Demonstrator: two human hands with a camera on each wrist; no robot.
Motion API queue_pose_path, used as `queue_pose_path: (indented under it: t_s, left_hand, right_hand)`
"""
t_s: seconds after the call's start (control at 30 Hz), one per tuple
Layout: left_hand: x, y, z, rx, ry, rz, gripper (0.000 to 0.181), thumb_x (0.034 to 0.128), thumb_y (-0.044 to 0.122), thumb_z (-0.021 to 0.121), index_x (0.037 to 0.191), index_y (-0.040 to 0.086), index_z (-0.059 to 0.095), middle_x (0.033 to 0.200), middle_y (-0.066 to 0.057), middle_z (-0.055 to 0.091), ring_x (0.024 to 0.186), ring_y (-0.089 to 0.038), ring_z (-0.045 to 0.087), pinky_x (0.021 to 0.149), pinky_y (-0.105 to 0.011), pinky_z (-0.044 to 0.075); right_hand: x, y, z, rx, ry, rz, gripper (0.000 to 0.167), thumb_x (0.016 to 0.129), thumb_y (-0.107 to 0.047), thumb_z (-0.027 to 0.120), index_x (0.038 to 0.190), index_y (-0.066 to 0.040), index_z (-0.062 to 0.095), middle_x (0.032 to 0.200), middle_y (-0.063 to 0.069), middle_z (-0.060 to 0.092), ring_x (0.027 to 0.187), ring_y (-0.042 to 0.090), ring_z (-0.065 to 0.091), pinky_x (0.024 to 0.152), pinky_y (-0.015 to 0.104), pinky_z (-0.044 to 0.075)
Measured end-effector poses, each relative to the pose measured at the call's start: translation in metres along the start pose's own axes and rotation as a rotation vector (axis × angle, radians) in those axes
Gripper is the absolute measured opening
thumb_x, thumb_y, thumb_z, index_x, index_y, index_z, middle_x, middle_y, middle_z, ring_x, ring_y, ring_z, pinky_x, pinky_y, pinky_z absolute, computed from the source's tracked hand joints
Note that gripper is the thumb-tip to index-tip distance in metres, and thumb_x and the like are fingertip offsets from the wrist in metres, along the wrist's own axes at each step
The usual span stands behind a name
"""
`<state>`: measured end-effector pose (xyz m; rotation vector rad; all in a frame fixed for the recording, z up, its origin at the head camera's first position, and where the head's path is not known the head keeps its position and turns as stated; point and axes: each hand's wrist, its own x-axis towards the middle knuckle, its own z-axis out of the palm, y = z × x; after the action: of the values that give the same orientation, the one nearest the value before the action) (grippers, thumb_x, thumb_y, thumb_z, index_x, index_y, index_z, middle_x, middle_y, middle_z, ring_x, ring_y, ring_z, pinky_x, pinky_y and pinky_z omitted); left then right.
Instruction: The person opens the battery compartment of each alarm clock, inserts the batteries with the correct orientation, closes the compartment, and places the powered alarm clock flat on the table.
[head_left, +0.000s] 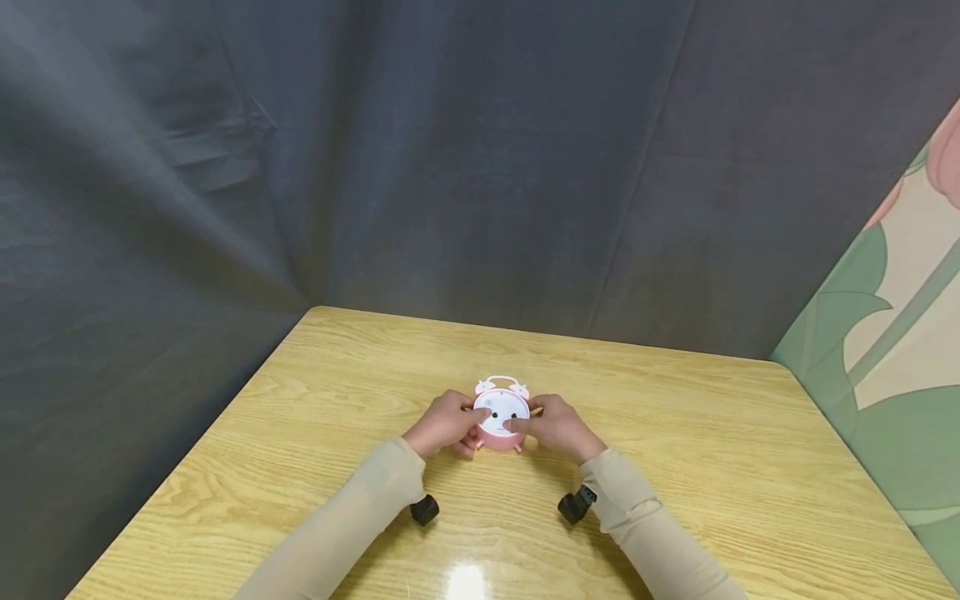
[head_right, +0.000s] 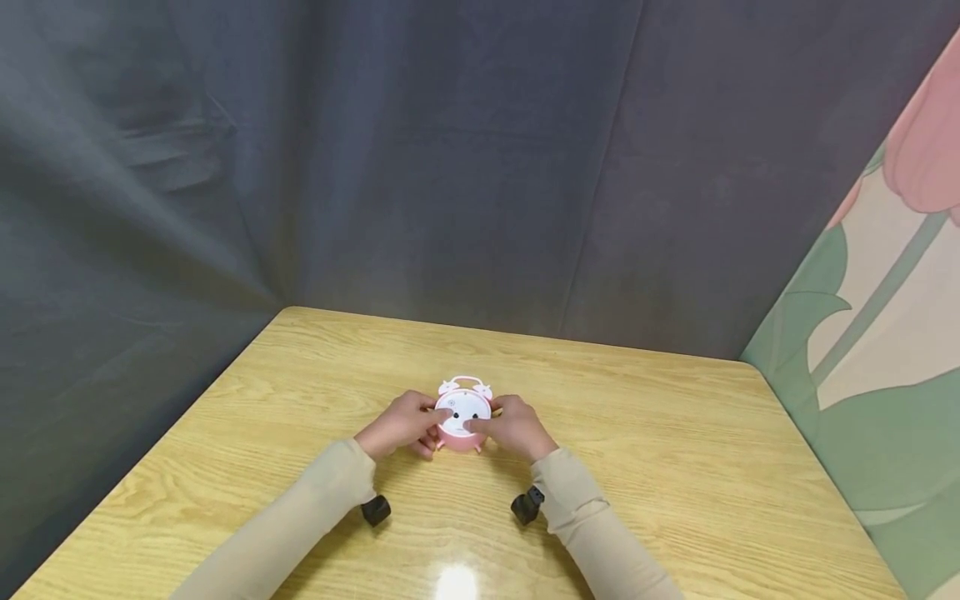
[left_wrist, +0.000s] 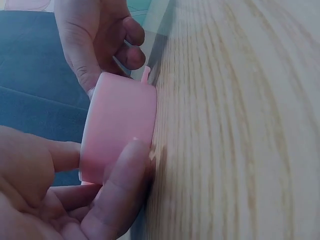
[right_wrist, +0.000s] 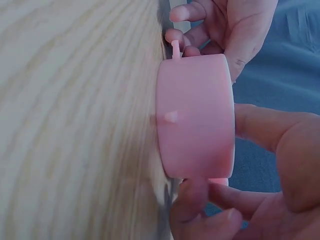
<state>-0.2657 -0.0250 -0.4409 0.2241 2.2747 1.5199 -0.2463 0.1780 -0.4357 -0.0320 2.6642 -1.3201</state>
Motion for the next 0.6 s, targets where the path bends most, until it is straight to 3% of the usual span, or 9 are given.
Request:
queue_pose_path:
  t_s: [0.2,0.37,0.6]
  left_hand:
    - [-0.0003,0.0036,0.0005,0.041,-0.027,0.018,0.022,0.1045,0.012,0.045,0.105,-0.003,0.061,0.070,-0.011,0.056,0.056,-0.018,0.057,0.050,-0.031,0.060]
    - [0.0016,0.0005,0.0022,0.054,-0.032,0.031,0.024,0.1054,0.010,0.039,0.106,-0.005,0.057,0.070,-0.010,0.055,0.055,-0.019,0.056,0.049,-0.031,0.060]
    - [0.0032,-0.0013,0.0004,0.056,-0.007,0.050,0.024,0.1046,0.010,0.042,0.111,-0.003,0.061,0.072,-0.012,0.059,0.055,-0.017,0.057,0.048,-0.030,0.059]
  right_hand:
    - [-0.0024,-0.0013,-0.0007,0.028,0.001,0.025,0.045,0.086,-0.029,0.078,0.117,0.001,0.064,0.091,0.008,0.067,0.066,0.019,0.061,0.056,0.026,0.050]
    - [-0.0066,-0.0023,-0.0036,0.104,-0.020,0.030,0.052,0.086,-0.030,0.078,0.125,-0.002,0.058,0.084,0.010,0.069,0.061,0.020,0.062,0.052,0.025,0.044]
    - [-0.0098,-0.0056,-0.0075,0.120,-0.001,0.010,0.057,0.083,-0.029,0.080,0.127,-0.004,0.056,0.090,0.009,0.066,0.075,0.021,0.062,0.059,0.028,0.051]
